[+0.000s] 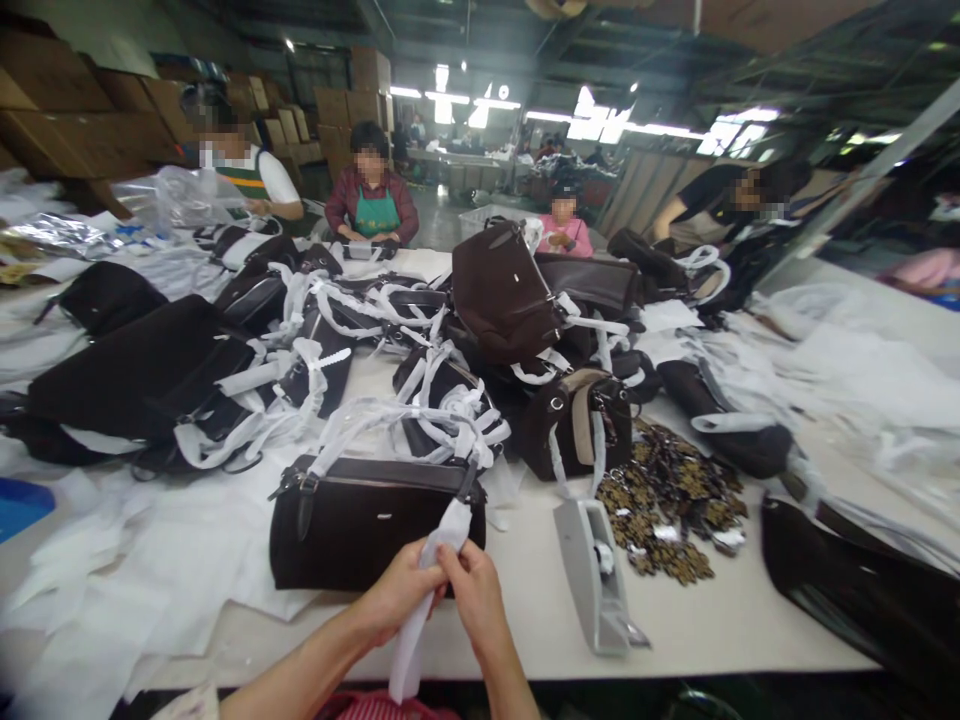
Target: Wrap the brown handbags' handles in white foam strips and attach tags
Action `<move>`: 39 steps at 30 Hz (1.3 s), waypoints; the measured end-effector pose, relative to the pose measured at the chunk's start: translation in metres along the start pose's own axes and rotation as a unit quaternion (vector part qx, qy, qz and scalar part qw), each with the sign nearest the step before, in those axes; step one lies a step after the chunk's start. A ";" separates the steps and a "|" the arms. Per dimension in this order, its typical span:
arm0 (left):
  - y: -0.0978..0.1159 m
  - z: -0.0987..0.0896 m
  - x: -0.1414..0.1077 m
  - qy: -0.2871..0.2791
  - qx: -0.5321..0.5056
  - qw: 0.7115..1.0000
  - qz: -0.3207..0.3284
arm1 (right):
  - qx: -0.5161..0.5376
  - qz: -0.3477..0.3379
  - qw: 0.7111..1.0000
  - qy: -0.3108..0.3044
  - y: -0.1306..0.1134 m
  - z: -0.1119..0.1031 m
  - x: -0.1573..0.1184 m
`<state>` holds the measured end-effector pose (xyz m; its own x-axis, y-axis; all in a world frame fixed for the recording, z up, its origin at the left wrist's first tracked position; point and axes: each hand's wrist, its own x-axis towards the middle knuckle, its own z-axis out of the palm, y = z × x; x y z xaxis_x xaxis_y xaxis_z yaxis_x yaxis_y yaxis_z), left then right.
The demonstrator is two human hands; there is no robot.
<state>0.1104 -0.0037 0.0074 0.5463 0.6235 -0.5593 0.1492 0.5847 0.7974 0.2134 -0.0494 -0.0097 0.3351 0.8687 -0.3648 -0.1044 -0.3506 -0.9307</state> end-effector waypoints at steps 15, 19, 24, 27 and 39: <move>-0.022 -0.023 -0.010 -0.184 -0.300 0.926 -0.133 | 0.071 0.051 0.996 0.003 -0.005 0.004 -0.002; -0.021 -0.021 -0.012 -0.171 -0.307 0.920 -0.173 | 0.098 0.044 0.994 -0.027 -0.008 -0.006 -0.007; -0.008 -0.025 -0.018 -0.207 -0.271 0.924 -0.175 | 0.229 0.062 0.956 -0.172 -0.014 -0.013 -0.018; -0.005 -0.023 -0.019 -0.201 -0.242 0.932 -0.179 | 0.210 0.027 0.969 -0.126 -0.013 -0.008 -0.020; -0.004 -0.025 -0.019 -0.184 -0.147 0.967 -0.098 | 0.178 0.013 0.982 -0.059 -0.009 0.008 -0.017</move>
<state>0.0790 -0.0052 0.0094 0.7953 0.2906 -0.5320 0.0679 0.8294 0.5545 0.2009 -0.0577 0.0046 0.2189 0.9030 -0.3696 -0.4385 -0.2474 -0.8640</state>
